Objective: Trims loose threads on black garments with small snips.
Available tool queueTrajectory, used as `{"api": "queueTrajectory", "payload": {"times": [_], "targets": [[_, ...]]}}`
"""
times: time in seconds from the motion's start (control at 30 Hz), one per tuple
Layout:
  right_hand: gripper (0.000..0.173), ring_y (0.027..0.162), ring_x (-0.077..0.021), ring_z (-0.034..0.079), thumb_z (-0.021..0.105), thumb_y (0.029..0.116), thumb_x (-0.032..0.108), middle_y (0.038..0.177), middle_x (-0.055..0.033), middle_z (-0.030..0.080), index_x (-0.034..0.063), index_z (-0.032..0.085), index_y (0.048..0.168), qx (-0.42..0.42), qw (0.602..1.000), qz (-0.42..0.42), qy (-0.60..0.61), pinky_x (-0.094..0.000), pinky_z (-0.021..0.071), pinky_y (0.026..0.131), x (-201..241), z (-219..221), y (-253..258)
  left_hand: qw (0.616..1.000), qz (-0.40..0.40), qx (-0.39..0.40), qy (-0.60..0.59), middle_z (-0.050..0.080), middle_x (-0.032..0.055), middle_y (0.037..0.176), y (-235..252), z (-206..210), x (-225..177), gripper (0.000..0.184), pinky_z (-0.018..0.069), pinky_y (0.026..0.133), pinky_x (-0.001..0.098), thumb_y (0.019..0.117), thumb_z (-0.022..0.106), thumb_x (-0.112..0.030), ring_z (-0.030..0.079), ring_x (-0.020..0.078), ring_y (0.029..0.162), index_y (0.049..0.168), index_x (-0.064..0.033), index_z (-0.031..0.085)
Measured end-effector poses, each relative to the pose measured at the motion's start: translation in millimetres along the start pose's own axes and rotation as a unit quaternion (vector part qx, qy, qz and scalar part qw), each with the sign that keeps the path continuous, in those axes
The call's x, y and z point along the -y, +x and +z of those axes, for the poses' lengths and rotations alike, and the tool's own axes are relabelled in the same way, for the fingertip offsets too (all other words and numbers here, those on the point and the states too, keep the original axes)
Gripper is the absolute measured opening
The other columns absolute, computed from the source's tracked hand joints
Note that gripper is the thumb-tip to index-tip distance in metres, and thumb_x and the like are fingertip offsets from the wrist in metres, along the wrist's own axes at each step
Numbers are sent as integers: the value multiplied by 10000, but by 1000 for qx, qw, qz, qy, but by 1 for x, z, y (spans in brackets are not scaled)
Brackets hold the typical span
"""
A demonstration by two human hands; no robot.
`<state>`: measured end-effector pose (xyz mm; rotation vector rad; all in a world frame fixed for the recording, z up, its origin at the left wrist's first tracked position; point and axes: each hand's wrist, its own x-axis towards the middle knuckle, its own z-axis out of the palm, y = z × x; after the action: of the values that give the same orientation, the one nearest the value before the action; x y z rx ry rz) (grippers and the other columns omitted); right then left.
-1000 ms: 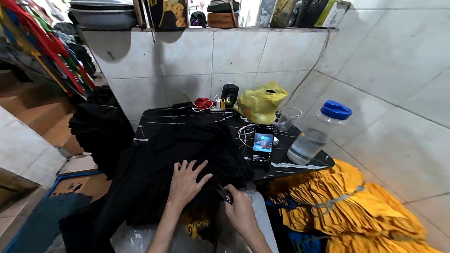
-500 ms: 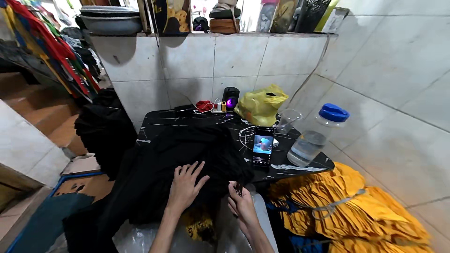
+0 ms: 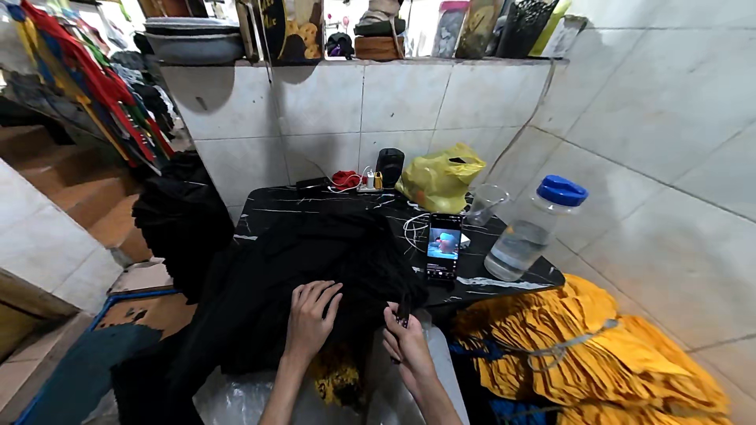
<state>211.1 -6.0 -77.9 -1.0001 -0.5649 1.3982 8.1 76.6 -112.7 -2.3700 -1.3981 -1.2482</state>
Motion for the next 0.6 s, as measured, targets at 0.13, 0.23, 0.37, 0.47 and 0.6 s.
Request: {"api": "queueTrajectory", "payload": {"times": [0.13, 0.23, 0.37, 0.47, 0.6], "targets": [[149, 409, -25, 330, 553, 1046, 97, 572, 37, 413, 24, 606, 1165, 1, 999, -16, -31, -184, 311, 382, 1, -3, 2, 1000, 2, -4, 5, 725, -93, 1210, 0, 2, 0, 285, 463, 1048, 435, 1034, 558, -383, 640, 116, 1182, 1183, -271, 775], [155, 415, -28, 336, 548, 1049, 102, 578, 38, 411, 26, 608, 1171, 12, 998, -19, -52, -186, 318, 387, 0, -7, 3, 1000, -17, -4, -16, 727, -117, 1195, 1, 1, 0, 281, 457, 1063, 423, 1029, 563, -403, 639, 91, 1172, 1163, -284, 779], [164, 412, -21, 332, 568, 1045, 124, 581, 40, 423, 28, 610, 1170, 25, 997, -7, -73, -179, 314, 383, 4, -11, 4, 991, -73, -6, -114, 700, -133, 1254, 5, -9, -5, 253, 442, 1115, 426, 1001, 622, -399, 614, 71, 1225, 1174, -285, 768], [178, 422, -25, 352, 594, 1034, 145, 613, 31, 465, 39, 621, 1174, 32, 994, -4, -106, -180, 328, 388, 6, -13, 4, 990, -58, -31, -122, 675, -82, 1325, 7, -23, -24, 238, 420, 1132, 463, 982, 648, -336, 579, 127, 1298, 1167, -259, 775], [164, 438, -40, 383, 655, 999, 151, 603, 19, 489, 26, 672, 1104, 46, 989, -32, -140, -199, 351, 410, 2, -15, 3, 988, 9, 20, -153, 735, -76, 1127, 0, -26, -50, 207, 557, 974, 333, 980, 684, -364, 665, 92, 1109, 1086, -218, 785]]}}
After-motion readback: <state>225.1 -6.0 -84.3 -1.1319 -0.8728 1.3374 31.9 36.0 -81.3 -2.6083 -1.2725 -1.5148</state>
